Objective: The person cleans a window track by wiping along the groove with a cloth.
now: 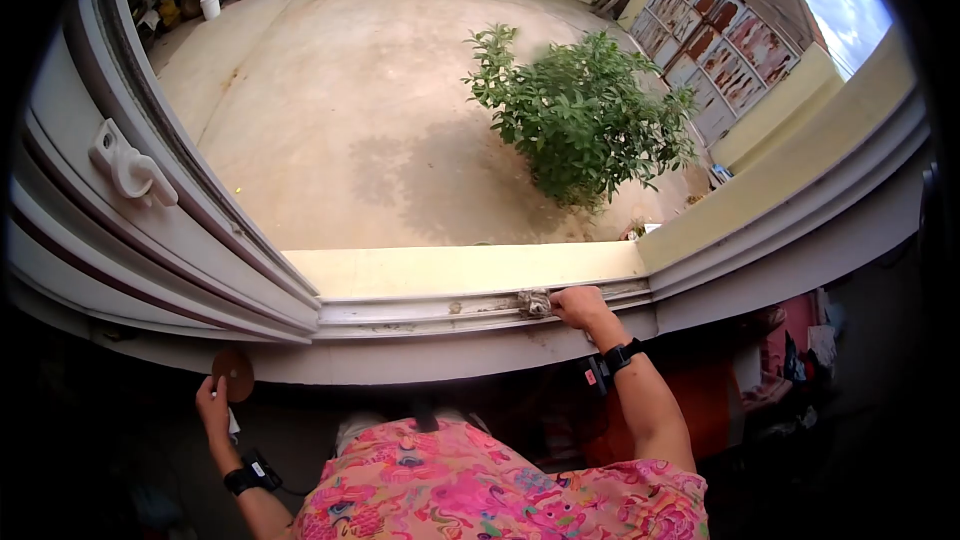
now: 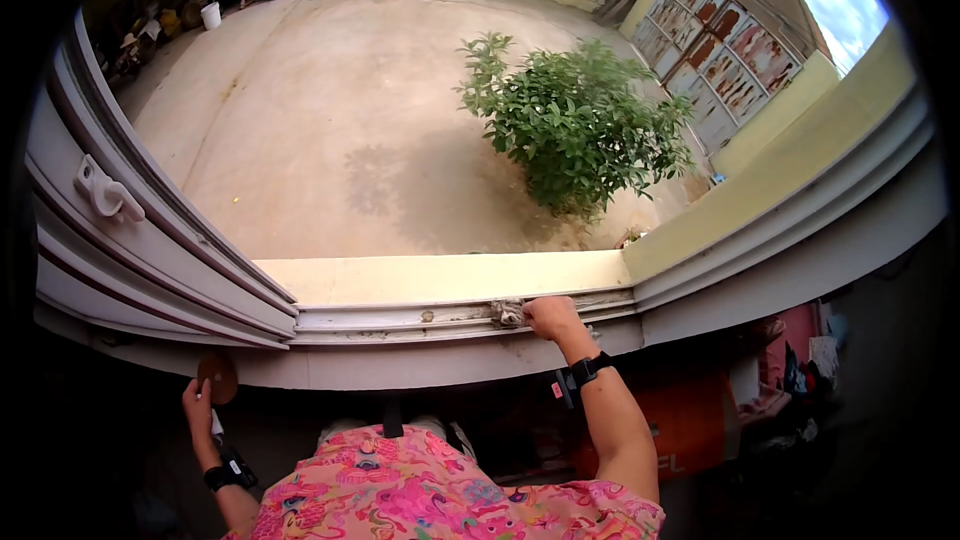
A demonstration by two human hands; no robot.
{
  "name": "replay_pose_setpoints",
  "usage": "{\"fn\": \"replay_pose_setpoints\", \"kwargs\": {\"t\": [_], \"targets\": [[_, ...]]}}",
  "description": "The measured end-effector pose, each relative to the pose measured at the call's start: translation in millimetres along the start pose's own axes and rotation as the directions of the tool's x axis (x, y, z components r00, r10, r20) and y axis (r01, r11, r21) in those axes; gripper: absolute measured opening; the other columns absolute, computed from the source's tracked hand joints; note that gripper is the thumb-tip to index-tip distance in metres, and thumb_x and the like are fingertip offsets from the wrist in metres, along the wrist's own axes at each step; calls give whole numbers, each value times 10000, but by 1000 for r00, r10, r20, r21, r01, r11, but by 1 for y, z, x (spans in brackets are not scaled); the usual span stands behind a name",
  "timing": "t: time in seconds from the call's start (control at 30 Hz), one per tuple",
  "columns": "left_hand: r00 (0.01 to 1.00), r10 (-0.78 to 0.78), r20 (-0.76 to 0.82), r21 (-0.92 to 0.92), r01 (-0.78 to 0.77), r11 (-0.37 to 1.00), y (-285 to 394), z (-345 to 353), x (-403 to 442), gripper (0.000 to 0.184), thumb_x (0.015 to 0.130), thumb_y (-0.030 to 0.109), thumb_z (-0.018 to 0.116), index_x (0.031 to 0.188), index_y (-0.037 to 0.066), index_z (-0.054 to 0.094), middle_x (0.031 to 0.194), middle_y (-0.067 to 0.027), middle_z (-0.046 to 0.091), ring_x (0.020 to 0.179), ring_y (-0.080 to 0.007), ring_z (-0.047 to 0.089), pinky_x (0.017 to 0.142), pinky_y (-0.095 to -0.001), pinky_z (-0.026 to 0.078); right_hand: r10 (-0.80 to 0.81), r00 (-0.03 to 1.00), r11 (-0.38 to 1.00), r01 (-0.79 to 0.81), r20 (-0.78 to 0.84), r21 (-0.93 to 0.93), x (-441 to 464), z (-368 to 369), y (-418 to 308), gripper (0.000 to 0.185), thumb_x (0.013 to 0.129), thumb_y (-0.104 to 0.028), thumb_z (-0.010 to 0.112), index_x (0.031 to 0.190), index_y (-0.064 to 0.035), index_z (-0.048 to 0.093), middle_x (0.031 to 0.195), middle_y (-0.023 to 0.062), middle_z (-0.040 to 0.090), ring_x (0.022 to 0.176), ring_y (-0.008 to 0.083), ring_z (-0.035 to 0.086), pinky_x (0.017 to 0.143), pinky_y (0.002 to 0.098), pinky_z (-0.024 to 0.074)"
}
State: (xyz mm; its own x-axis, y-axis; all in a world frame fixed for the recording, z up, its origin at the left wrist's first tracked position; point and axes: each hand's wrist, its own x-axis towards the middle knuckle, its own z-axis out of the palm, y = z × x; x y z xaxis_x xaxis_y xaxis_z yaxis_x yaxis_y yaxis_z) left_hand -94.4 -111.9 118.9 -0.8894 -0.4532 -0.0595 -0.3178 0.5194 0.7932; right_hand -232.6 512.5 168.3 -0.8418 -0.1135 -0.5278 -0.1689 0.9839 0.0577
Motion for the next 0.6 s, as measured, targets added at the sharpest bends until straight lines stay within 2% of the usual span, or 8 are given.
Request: {"fn": "replay_pose_setpoints", "kwargs": {"t": [0.1,0.2,0.23,0.27,0.33,0.47,0.57,0.6], "targets": [[1000,-5,15,-5,5,1000,-8,-2,-1,191,822,147,508,799,-42,507,660,-53,504,640,-74,426,588,-245,375,111,994,994,-111,-22,-7,-15,4,37,147,728,-238,509,823,-180,604,802,66,607,804,263,567,652,386,447],[1000,2,15,-5,-2,1000,-10,-4,-2,189,832,142,495,779,-39,488,640,-40,470,633,-63,405,573,-239,357,117,991,993,-115,-68,23,-19,13,35,146,725,-253,520,815,-172,601,794,78,605,795,270,566,651,392,447],[1000,2,11,-11,-2,1000,-13,-5,-2,189,833,142,495,779,-39,489,641,-40,471,634,-63,405,573,-239,358,85,985,989,-65,-151,134,-23,16,24,153,718,-268,543,783,-135,584,759,87,602,755,290,566,623,410,442],[1000,4,9,-16,-4,1000,-15,-7,-1,189,833,142,495,779,-39,490,642,-41,473,636,-62,406,573,-239,359,132,979,977,-102,-155,188,-25,19,7,151,718,-272,547,775,-136,579,738,87,599,740,291,567,618,409,440],[1000,-2,15,-17,3,1000,-13,-5,0,182,832,139,495,789,-38,500,645,-39,480,635,-67,412,575,-243,365,104,961,965,-36,-256,258,-20,33,-22,144,724,-266,543,758,-127,560,702,92,592,713,294,569,599,414,437],[1000,2,19,5,-3,1000,-3,-2,3,183,823,138,508,842,-41,542,693,-56,546,664,-77,462,604,-248,389,192,919,950,-86,-345,299,-21,41,-64,115,737,-247,524,755,-138,556,677,110,589,679,304,571,578,418,433],[999,11,33,15,-12,1000,0,-3,8,195,818,139,517,871,-43,559,729,-71,577,691,-86,493,624,-249,400,239,892,942,-118,-383,314,-26,51,-29,115,740,-253,524,767,-150,567,687,107,592,687,302,573,583,416,434],[999,12,43,23,-13,1000,-1,-3,9,201,816,140,520,880,-45,564,742,-77,587,702,-91,505,631,-249,403,275,896,939,-173,-349,296,-30,47,-15,129,741,-268,525,776,-155,576,701,101,598,697,296,576,590,416,435]]}}
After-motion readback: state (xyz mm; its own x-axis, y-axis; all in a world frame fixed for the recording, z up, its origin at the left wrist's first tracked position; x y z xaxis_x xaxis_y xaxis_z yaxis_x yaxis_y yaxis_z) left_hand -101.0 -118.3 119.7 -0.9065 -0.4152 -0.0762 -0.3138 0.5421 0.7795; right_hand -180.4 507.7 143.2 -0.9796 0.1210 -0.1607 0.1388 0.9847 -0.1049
